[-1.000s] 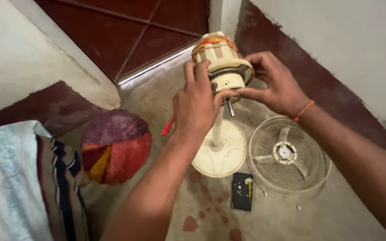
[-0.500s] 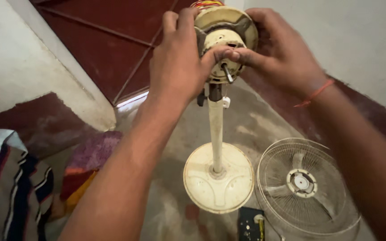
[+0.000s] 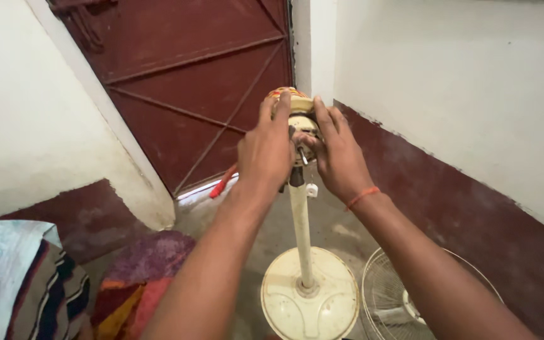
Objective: The person repairs a pedestal fan on the floor. They hold the fan motor housing, manipulate its components by hand, and use pliers and a screwdriver to work on the fan head, with the fan guard resting beside them.
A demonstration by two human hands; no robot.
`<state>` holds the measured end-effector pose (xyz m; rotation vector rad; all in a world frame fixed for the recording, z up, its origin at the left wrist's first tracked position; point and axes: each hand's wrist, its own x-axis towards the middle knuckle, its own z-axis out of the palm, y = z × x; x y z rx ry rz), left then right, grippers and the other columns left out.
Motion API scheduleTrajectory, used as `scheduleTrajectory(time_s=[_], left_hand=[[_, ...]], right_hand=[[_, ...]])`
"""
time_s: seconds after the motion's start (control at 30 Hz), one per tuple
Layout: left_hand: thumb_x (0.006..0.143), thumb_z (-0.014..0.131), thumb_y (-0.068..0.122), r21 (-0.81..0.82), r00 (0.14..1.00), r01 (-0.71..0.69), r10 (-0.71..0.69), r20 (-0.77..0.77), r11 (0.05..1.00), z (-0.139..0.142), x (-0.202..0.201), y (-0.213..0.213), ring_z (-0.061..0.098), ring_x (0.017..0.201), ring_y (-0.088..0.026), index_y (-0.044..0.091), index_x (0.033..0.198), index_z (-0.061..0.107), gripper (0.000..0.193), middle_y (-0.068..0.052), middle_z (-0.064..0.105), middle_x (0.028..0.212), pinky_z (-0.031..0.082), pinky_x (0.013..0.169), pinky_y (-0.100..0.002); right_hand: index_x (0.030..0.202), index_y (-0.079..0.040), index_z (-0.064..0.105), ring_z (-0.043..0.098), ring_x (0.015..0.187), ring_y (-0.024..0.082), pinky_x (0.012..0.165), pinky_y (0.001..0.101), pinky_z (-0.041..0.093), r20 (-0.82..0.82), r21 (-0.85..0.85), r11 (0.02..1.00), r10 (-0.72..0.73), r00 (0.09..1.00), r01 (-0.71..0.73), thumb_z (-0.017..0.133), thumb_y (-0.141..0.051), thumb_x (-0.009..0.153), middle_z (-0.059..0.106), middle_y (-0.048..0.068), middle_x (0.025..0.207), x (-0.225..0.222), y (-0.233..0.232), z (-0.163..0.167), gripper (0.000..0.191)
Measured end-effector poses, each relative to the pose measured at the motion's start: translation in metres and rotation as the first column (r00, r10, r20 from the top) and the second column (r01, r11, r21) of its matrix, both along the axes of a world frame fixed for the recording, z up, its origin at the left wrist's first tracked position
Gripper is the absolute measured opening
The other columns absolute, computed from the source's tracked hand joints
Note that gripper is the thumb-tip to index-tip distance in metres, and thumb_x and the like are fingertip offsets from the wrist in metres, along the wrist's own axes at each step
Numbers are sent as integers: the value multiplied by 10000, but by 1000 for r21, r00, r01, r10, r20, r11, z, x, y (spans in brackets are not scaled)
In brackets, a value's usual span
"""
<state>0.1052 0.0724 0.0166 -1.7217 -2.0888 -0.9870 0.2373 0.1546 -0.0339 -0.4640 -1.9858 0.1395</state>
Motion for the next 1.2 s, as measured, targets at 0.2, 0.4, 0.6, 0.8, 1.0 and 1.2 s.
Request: scheduleTrajectory(time_s=[0.2, 0.4, 0.6, 0.8, 1.0, 1.2], left_hand=[[894, 731, 214, 57, 1000, 29, -29, 8, 998, -7, -3, 4, 666, 1073, -426, 240, 1503, 420, 685, -86, 443, 1514, 526, 886, -553], [905, 731, 247, 30, 1000, 9, -10, 26, 999, -8, -4, 13, 642, 1147, -403, 235, 1551, 347, 751, -72, 485, 1453, 518, 924, -541], [890, 748, 293, -23, 999, -36, 36, 6, 999, 7, 1, 8, 614, 1188, -402, 234, 1494, 388, 706, -92, 475, 1446, 505, 941, -544], [912, 737, 269, -88, 999, -31, 32, 14, 996, 15, 8, 11, 620, 1217, -402, 175, 1453, 412, 638, -112, 476, 1479, 507, 973, -542], [887, 745, 259, -137, 997, -26, 35, 68, 990, 15, 8, 6, 607, 1211, -417, 251, 1538, 303, 787, -111, 382, 1529, 501, 986, -532], [928, 708, 309, -139, 997, -28, 38, 65, 990, 9, 8, 6, 629, 1191, -413, 327, 1555, 311, 743, -95, 367, 1550, 518, 966, -540]], right_hand=[[1605, -47, 309, 569, 1218, 393, 1001, 449, 503, 33, 19, 1000, 6, 999, -7, 593, -119, 1060, 534, 204, 1370, 1, 12, -9, 619], [1602, -56, 306, 567, 1213, 393, 1023, 449, 490, -6, 75, 997, 12, 1000, -12, 613, -163, 1085, 546, 198, 1354, -1, 17, -15, 611], [1594, -65, 314, 553, 1247, 384, 1048, 446, 474, -16, 5, 1000, 12, 1000, -12, 599, -166, 1052, 546, 192, 1355, -5, 8, -4, 621], [1566, -70, 335, 544, 1258, 382, 1038, 455, 461, -9, -64, 998, -14, 1000, 14, 612, -251, 1045, 541, 192, 1365, -3, -4, 2, 617], [1565, -71, 333, 544, 1269, 372, 1051, 449, 453, -4, -102, 995, -11, 1000, 10, 605, -269, 1033, 542, 187, 1369, -2, -11, 7, 628], [1570, -73, 321, 524, 1306, 368, 1072, 447, 436, -11, -93, 996, 1, 1000, -2, 610, -284, 1030, 522, 186, 1419, 2, -9, 3, 648]])
